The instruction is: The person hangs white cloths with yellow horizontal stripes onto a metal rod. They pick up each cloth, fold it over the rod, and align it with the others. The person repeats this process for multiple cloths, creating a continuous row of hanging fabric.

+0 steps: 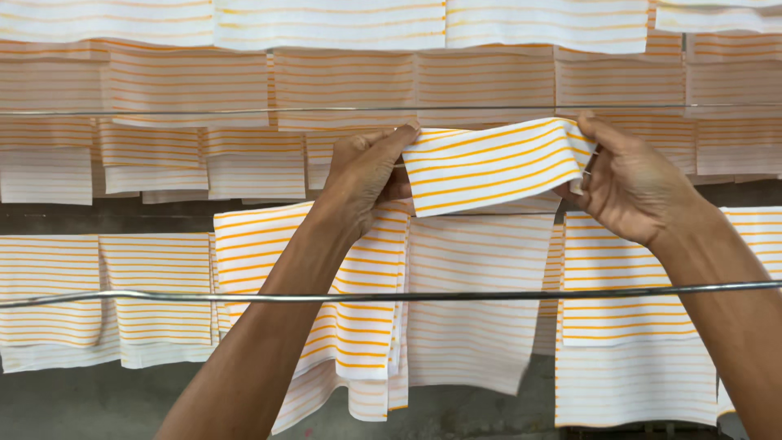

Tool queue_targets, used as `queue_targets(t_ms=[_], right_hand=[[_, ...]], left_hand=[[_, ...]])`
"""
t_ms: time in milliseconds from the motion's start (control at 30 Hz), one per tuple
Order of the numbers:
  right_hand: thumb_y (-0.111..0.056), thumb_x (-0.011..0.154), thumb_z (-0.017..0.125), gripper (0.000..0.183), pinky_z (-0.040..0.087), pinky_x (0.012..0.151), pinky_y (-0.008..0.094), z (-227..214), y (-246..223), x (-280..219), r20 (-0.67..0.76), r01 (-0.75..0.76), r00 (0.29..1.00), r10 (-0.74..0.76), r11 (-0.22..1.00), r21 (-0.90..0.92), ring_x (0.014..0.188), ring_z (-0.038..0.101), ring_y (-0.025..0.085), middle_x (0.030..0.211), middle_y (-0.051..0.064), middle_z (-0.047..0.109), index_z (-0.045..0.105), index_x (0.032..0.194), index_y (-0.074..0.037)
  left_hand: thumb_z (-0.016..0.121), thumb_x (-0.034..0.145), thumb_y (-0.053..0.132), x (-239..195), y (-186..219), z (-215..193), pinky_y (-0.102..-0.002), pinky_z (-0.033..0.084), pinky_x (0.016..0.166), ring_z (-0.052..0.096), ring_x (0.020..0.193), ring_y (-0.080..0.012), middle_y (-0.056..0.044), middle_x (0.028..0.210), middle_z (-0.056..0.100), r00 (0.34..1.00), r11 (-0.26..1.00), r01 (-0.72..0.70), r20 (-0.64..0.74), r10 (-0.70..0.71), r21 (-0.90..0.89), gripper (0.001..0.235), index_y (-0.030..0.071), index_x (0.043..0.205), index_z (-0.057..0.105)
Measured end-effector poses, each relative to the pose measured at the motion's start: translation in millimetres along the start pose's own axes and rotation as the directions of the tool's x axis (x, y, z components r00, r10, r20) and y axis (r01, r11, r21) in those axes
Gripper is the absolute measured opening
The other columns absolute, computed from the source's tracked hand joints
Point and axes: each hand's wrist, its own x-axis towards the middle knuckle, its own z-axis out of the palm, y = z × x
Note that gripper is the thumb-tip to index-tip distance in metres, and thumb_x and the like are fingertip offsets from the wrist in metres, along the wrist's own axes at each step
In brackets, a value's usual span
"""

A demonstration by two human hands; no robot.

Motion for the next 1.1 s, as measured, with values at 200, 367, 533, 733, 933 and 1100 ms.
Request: queue_targets(t_ms=[200, 367, 533, 733, 933, 1100], right_hand=[[-0.043, 0.112, 0.052, 0.027, 0.056, 0.058, 0.024, -16, 10, -34, 0.077, 0.071, 0.995, -0.070, 0.997, -0.007, 0.070, 0.067, 0.007, 0.095, -0.005, 0.074, 0.065, 0.118, -0.020], [-0.041, 0.109, 0.064, 0.032, 0.052, 0.044, 0.024, -22, 37, -77, -0.084, 0.073, 0.994, -0.072, 0.997, 0.007, 0.059, 0.067, 0.011, 0.077, -0.003, 0.072, 0.068, 0.090, -0.016], [-0.031, 0.108, 0.057, 0.031, 0.033, 0.079, 0.031, -22, 79, -124, -0.294, -0.079, 0.956, 0.002, 0.965, -0.250, 0.082, 0.050, 0.012, 0.082, 0.005, 0.055, 0.060, 0.090, -0.005], [-0.024, 0.109, 0.059, 0.027, 0.053, 0.070, 0.035, -5, 135, -160, -0.405, -0.061, 0.864, -0.299, 0.736, -0.674, 0.075, 0.065, 0.022, 0.091, 0.008, 0.075, 0.079, 0.114, -0.007], [-0.015, 0.094, 0.066, 0.027, 0.062, 0.051, 0.035, 86, 213, -156, 0.065, -0.378, 0.898, 0.436, 0.837, -0.395, 0.082, 0.086, 0.030, 0.100, 0.020, 0.089, 0.083, 0.108, 0.000], [-0.019, 0.094, 0.060, 0.049, 0.068, 0.075, 0.031, 168, 232, -155, 0.353, -0.450, 0.751, 0.559, 0.823, -0.346, 0.118, 0.081, 0.023, 0.138, 0.008, 0.080, 0.068, 0.142, -0.011]], left_hand=[[0.078, 0.090, 0.029, -22, -19, -10, -0.025, 0.061, 0.052, 0.059, 0.055, -0.0088, 0.000, 0.064, 0.059, 0.999, 1.000, -0.006, 0.048, 0.007, -0.011, 0.021, 0.011, 0.079, 0.073], [0.079, 0.088, 0.033, -56, -38, -24, -0.027, 0.057, 0.053, 0.063, 0.056, -0.0127, -0.006, 0.069, 0.069, 0.996, 0.994, 0.051, 0.068, -0.057, 0.093, 0.026, 0.012, 0.076, 0.070], [0.077, 0.091, 0.033, -108, -60, -41, -0.031, 0.056, 0.045, 0.059, 0.052, -0.0171, -0.010, 0.064, 0.060, 0.982, 0.969, 0.170, 0.050, -0.181, 0.180, 0.034, 0.006, 0.075, 0.064], [0.071, 0.089, 0.035, -155, -121, -115, -0.032, 0.050, 0.046, 0.078, 0.068, -0.0292, -0.019, 0.086, 0.083, 0.885, 0.878, 0.459, -0.159, -0.438, 0.137, 0.041, -0.003, 0.095, 0.085], [0.056, 0.089, 0.017, -151, -197, -180, -0.044, 0.053, 0.075, 0.075, 0.096, -0.0369, -0.026, 0.117, 0.080, 0.866, 0.862, 0.453, -0.118, -0.486, -0.229, 0.045, -0.009, 0.120, 0.075], [0.056, 0.075, -0.002, -134, -196, -204, -0.053, 0.059, 0.093, 0.071, 0.121, -0.0500, -0.023, 0.123, 0.075, 0.937, 0.730, 0.291, 0.029, -0.348, -0.618, 0.016, 0.001, 0.088, 0.064]])
